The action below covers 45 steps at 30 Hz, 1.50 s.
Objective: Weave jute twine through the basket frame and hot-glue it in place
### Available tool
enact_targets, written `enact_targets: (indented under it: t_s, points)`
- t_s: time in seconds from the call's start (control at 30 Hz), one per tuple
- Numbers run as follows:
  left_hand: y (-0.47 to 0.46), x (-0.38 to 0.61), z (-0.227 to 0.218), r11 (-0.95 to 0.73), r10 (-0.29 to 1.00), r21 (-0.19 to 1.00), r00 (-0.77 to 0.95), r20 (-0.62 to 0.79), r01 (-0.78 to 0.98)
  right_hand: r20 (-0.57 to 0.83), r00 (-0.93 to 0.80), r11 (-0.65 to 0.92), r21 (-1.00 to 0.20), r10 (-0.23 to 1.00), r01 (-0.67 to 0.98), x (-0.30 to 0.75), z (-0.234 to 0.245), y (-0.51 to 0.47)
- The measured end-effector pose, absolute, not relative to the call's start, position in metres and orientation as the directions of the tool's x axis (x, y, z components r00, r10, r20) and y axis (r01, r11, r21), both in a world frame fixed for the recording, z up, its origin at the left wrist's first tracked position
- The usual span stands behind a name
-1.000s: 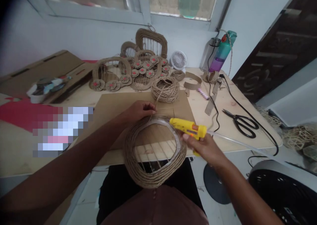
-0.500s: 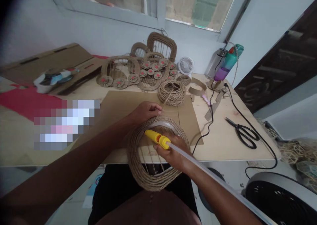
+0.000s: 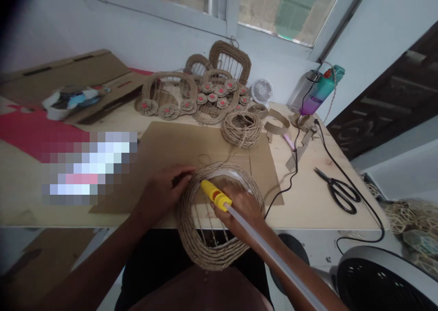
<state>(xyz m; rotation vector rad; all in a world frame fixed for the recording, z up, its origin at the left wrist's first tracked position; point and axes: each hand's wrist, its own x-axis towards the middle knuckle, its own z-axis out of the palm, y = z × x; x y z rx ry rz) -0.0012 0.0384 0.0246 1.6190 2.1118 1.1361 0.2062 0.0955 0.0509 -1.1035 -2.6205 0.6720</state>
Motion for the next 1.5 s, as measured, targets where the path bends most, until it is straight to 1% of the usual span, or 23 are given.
enact_targets:
  t_s: [0.1,0.2,0.27,0.47,0.73,0.87,1.03,1.23,1.37,1.5]
  points:
    - [0.034,0.003,0.018,0.061,0.901,0.645,-0.32,0.294,0.762,-0.006,-0.689,0.615,-0.446,0.725,0.651,0.203,0.054,0.094]
    - [0.034,0.004,0.015,0.038,0.895,0.618,-0.302,0.328,0.786,0.008,-0.665,0.601,-0.438,0.747,0.669,0.205,0.055,0.097]
    - [0.035,0.004,0.013,0.023,0.892,0.615,-0.294,0.344,0.788,0.022,-0.643,0.586,-0.439,0.765,0.682,0.209,0.055,0.101]
    - [0.034,0.003,0.01,0.004,0.889,0.611,-0.283,0.361,0.792,0.005,-0.593,0.542,-0.412,0.805,0.732,0.214,0.055,0.103]
    - [0.034,0.002,0.008,0.007,0.892,0.611,-0.281,0.354,0.791,-0.005,-0.672,0.608,-0.421,0.74,0.673,0.2,0.058,0.092]
    - [0.034,0.002,0.008,0.01,0.894,0.6,-0.276,0.353,0.8,0.014,-0.612,0.563,-0.41,0.791,0.717,0.209,0.058,0.102]
    - [0.035,0.0,0.007,0.012,0.895,0.594,-0.273,0.352,0.805,-0.012,-0.497,0.46,-0.359,0.868,0.812,0.217,0.059,0.106]
    - [0.034,0.0,0.006,-0.012,0.882,0.586,-0.267,0.388,0.81,0.023,-0.556,0.525,-0.359,0.831,0.771,0.216,0.058,0.103]
    - [0.034,0.0,0.006,-0.006,0.888,0.587,-0.265,0.375,0.809,0.001,-0.488,0.465,-0.31,0.873,0.829,0.224,0.061,0.108]
    - [0.034,-0.001,0.005,0.005,0.894,0.587,-0.267,0.36,0.809,-0.003,-0.456,0.434,-0.306,0.89,0.848,0.229,0.061,0.108]
